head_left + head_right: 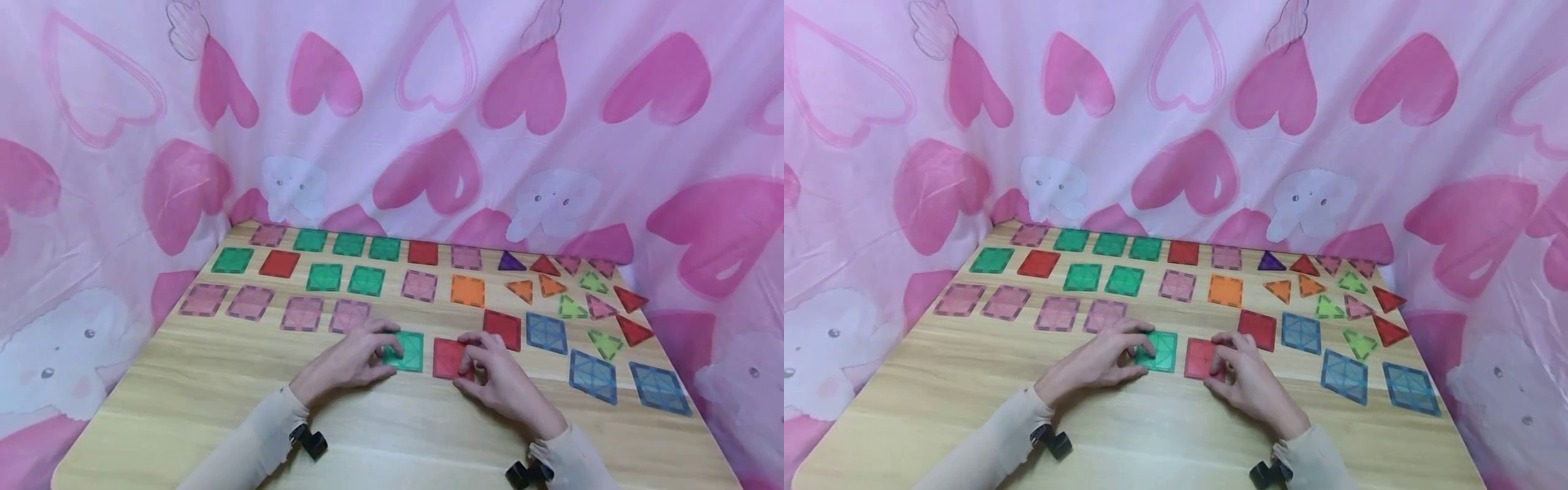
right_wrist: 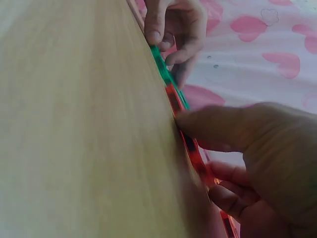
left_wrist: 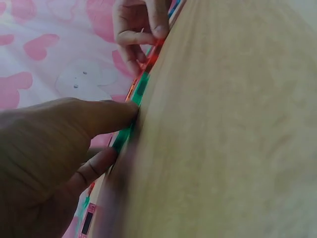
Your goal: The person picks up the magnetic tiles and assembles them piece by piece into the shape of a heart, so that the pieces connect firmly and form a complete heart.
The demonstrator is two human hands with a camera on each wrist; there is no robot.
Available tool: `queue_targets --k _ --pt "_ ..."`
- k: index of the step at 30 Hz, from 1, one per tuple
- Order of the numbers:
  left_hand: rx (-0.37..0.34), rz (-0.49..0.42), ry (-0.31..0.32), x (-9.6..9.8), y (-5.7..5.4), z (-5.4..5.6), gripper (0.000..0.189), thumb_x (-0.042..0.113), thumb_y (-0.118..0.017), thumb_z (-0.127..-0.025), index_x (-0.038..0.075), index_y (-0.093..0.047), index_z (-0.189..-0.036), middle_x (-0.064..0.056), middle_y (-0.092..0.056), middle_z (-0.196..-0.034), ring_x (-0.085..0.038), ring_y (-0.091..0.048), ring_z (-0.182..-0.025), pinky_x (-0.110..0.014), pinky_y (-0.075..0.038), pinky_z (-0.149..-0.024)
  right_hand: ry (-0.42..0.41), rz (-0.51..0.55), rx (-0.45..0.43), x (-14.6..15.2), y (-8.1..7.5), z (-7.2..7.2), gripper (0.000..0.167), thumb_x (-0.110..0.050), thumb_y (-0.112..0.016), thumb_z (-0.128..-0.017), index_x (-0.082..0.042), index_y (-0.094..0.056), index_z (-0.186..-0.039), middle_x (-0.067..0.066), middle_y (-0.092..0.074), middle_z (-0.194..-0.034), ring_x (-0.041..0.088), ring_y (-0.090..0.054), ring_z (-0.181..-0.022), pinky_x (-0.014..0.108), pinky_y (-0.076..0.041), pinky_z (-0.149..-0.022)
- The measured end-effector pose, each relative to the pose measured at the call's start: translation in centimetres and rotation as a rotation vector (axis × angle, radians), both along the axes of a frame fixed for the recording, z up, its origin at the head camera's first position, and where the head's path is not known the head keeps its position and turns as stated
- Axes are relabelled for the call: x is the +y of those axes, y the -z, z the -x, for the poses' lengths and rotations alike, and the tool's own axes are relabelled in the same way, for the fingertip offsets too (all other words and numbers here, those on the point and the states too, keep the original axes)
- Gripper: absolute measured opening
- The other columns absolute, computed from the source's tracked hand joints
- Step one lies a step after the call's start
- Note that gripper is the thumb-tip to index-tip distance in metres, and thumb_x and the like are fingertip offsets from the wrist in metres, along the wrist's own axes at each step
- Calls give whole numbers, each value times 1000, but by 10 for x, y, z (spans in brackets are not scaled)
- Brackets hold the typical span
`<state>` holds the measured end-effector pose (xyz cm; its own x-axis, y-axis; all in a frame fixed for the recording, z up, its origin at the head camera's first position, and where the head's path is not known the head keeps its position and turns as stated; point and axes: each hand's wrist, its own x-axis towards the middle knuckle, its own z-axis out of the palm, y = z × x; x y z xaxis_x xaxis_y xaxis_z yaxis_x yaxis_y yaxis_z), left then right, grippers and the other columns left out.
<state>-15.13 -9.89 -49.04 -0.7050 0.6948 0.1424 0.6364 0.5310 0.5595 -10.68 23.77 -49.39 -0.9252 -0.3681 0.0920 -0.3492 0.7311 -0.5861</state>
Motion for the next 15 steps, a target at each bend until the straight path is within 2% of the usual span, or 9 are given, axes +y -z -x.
queue_targets --k 2,5,8,11,15 --pt "3 -6 21 0 1 0 38 29 -92 -95 19 -76 -128 -8 -63 -155 -18 -66 -120 -39 -61 -102 -13 15 -25 3 1 -4 35 -27 -99 -87 -35 -66 -92 -4 -63 -143 22 -50 -128 47 -55 -101" --pt "-6 3 31 0 2 -1 61 36 -96 -89 16 -71 -142 -2 -67 -148 -16 -63 -128 -40 -57 -111 -35 38 -35 6 3 -7 40 -29 -102 -84 -32 -67 -103 -8 -63 -137 17 -52 -118 37 -55 -96" --pt "-27 18 25 1 1 -1 78 42 -97 -86 17 -65 -152 1 -66 -150 -17 -60 -138 -42 -53 -118 -48 60 -33 7 3 -7 49 -30 -103 -82 -30 -67 -115 -11 -63 -134 14 -54 -111 30 -54 -92" --pt "-49 28 16 1 0 0 84 44 -97 -86 18 -62 -157 2 -65 -153 -16 -59 -138 -40 -53 -118 -55 75 -24 6 4 -5 55 -31 -103 -81 -29 -67 -123 -13 -63 -134 13 -55 -110 28 -54 -92" --pt "-71 32 10 1 1 2 85 46 -97 -86 20 -61 -159 4 -64 -153 -11 -60 -132 -35 -56 -113 -89 98 -22 4 8 -1 59 -36 -101 -84 -28 -66 -131 -14 -62 -139 10 -57 -120 30 -56 -102"
